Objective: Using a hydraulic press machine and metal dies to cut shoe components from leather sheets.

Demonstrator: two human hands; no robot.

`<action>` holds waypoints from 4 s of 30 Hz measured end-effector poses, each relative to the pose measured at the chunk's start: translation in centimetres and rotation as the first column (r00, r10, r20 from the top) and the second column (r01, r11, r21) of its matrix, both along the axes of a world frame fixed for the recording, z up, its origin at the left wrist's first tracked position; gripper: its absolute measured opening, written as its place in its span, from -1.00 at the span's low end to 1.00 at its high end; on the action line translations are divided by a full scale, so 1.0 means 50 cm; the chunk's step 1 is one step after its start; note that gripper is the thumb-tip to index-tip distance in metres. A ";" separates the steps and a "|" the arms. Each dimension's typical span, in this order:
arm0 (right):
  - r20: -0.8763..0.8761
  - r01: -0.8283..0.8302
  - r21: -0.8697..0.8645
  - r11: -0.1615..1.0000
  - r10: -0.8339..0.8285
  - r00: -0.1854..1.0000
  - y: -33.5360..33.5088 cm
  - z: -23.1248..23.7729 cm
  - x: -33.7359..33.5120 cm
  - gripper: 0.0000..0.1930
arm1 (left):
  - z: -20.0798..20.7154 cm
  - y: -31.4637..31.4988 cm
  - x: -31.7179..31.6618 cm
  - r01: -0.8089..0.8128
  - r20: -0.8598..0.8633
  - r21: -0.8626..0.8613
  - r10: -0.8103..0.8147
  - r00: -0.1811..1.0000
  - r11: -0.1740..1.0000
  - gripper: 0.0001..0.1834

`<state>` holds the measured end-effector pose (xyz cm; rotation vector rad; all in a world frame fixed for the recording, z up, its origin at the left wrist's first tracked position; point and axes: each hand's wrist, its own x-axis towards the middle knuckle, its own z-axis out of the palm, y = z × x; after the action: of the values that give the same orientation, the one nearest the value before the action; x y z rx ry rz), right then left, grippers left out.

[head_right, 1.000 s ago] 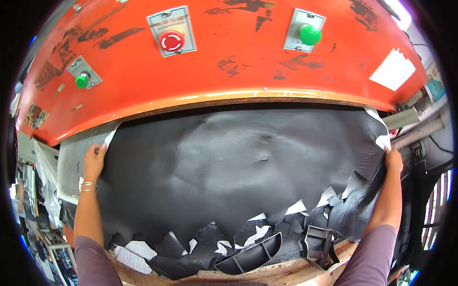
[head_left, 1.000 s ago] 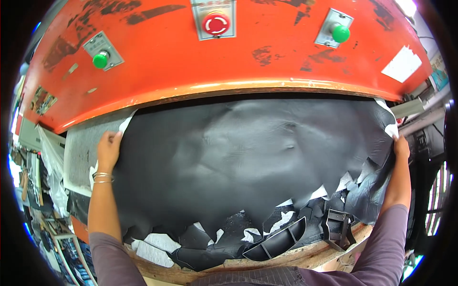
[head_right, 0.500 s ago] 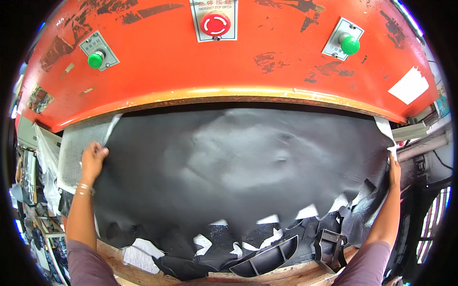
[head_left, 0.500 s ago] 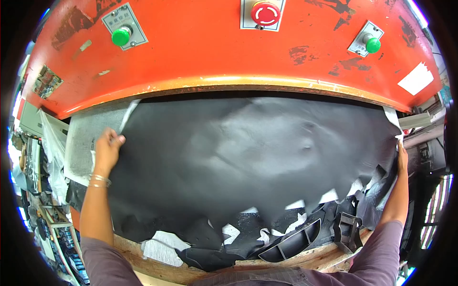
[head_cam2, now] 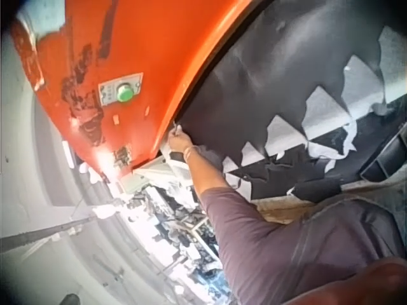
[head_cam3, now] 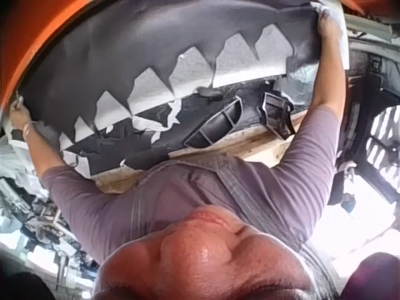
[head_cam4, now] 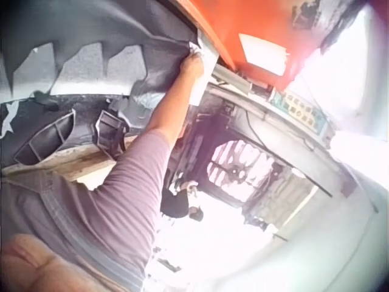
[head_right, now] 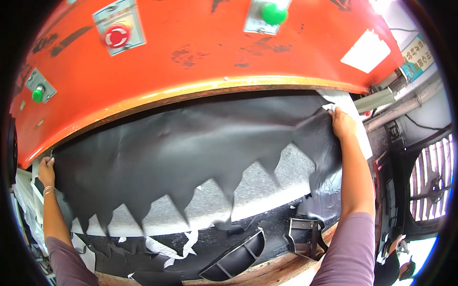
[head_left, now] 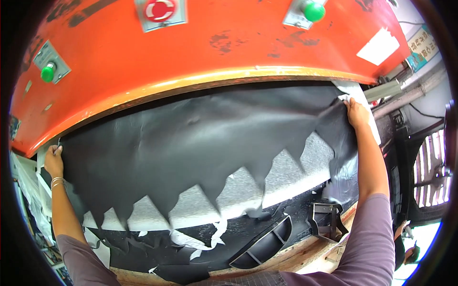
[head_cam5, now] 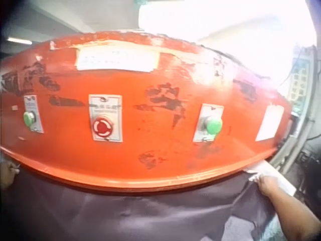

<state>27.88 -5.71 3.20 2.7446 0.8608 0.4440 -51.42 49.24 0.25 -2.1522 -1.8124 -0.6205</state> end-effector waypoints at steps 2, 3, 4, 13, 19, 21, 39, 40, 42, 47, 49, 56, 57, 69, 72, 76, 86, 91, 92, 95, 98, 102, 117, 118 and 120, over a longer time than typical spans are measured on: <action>0.061 0.119 -0.053 0.991 -0.116 0.991 -0.068 -0.005 0.082 -0.62 | 0.007 -0.041 0.090 0.021 0.047 -0.066 -0.018 0.999 0.998 -0.70; 0.087 0.183 -0.056 0.982 -0.177 0.980 -0.103 -0.002 0.111 -0.63 | -0.012 -0.045 0.137 -0.029 0.183 -0.126 0.052 0.982 0.992 -0.65; 0.141 0.212 -0.069 0.975 -0.201 0.969 -0.144 -0.001 0.138 -0.62 | -0.006 -0.067 0.201 -0.064 0.185 -0.148 0.091 0.979 0.987 -0.62; -0.083 0.403 0.042 0.914 -0.399 0.913 -0.348 -0.012 0.326 -0.56 | -0.005 -0.257 0.273 0.191 0.100 -0.186 -0.175 0.980 0.964 -0.33; -0.160 0.359 0.298 0.885 -0.324 0.932 -0.437 -0.050 0.327 -0.43 | 0.063 -0.319 -0.024 -0.322 -0.064 -0.205 0.316 0.947 0.924 -0.08; -0.110 0.209 0.402 0.892 -0.179 0.978 -0.454 -0.042 0.277 -0.44 | 0.065 -0.323 -0.041 -0.262 -0.037 -0.351 0.266 0.963 0.899 -0.19; -0.525 -0.482 0.261 0.836 0.542 0.656 -0.244 0.166 -0.579 -0.26 | 0.059 -0.375 0.050 0.103 0.489 -0.606 0.268 0.830 0.788 -0.58; -0.512 -0.466 0.254 0.847 0.527 0.679 -0.252 0.154 -0.621 -0.25 | 0.061 -0.357 0.047 0.186 0.529 -0.581 0.194 0.826 0.792 -0.57; -0.518 -0.411 0.261 0.873 0.486 0.704 -0.244 0.151 -0.720 -0.30 | 0.057 -0.330 0.059 0.296 0.579 -0.495 0.055 0.813 0.817 -0.57; -0.500 -0.153 0.207 0.966 0.239 0.832 -0.201 0.038 -0.751 -0.34 | -0.039 -0.185 -0.018 0.352 0.467 -0.222 -0.217 0.857 0.909 -0.56; -0.491 -0.073 0.130 0.989 0.128 0.862 -0.228 0.034 -0.730 -0.42 | -0.022 -0.114 -0.046 0.289 0.352 -0.238 -0.195 0.915 0.927 -0.64; -0.552 0.061 0.158 0.986 0.037 0.833 -0.247 0.047 -0.760 -0.41 | 0.038 -0.356 0.037 0.651 0.187 -0.142 -0.626 0.757 0.746 -0.32; -0.554 0.125 0.273 0.954 0.050 0.831 -0.247 0.040 -0.752 -0.40 | 0.035 -0.407 0.027 0.695 0.130 -0.191 -0.684 0.718 0.693 -0.32; -0.540 0.381 -0.059 0.923 -0.350 0.765 -0.275 0.077 -0.681 -0.57 | 0.128 -0.722 -0.123 0.683 0.270 -0.722 -0.865 0.422 0.108 -0.37; -0.513 0.208 0.032 0.978 -0.162 0.843 -0.267 0.102 -0.673 -0.67 | 0.131 -0.718 -0.157 0.644 0.436 -0.758 -0.816 0.381 -0.104 -0.39; -0.430 -0.227 0.178 0.957 0.284 0.857 -0.156 0.165 -0.705 -0.76 | 0.158 -0.714 -0.157 0.721 0.571 -0.681 -0.710 0.413 -0.127 -0.43; -0.367 -0.882 0.422 0.209 0.929 0.045 0.348 0.231 -0.981 -0.81 | 0.087 -0.770 -0.171 0.865 0.467 -0.427 -0.754 0.462 0.266 -0.46; -0.510 -0.959 0.253 0.129 0.860 -0.019 0.544 0.193 -1.078 -0.85 | 0.037 -0.808 -0.239 0.834 0.274 -0.499 -0.870 0.410 0.236 -0.43; -0.512 -0.959 0.254 0.125 0.859 -0.024 0.568 0.180 -1.091 -0.85 | 0.033 -0.803 -0.249 0.854 0.285 -0.467 -0.874 0.393 0.231 -0.44; -0.556 -0.970 0.151 0.192 0.827 0.078 0.608 0.138 -1.095 -0.83 | 0.034 -0.804 -0.255 0.846 0.275 -0.486 -0.879 0.388 0.221 -0.44; -0.261 -0.945 0.255 0.207 0.955 0.139 0.601 0.098 -1.086 -0.73 | 0.044 -0.781 -0.255 0.892 0.367 -0.397 -0.854 0.370 0.216 -0.53; -0.347 -0.594 0.635 0.495 0.869 0.354 0.448 0.062 -1.101 -0.48 | 0.054 -0.771 -0.288 0.899 0.912 -0.360 -0.108 0.396 0.249 -0.82; -0.153 -0.572 0.763 0.301 0.944 0.292 0.364 0.029 -0.989 -0.57 | 0.197 -0.722 0.135 0.864 0.752 -0.486 -0.439 0.492 0.135 -0.78; -0.214 -0.560 0.762 0.326 0.942 0.257 0.329 0.043 -0.954 -0.56 | 0.182 -0.737 0.163 0.860 0.749 -0.490 -0.436 0.499 0.141 -0.78; -0.209 -0.556 0.761 0.335 0.938 0.278 0.231 0.069 -0.873 -0.54 | 0.145 -0.760 0.229 0.862 0.863 -0.506 0.011 0.506 0.042 -0.70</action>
<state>-15.78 5.86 6.64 2.6310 2.8278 -0.2335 -39.97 11.24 7.50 -4.1498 -1.9220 -0.4295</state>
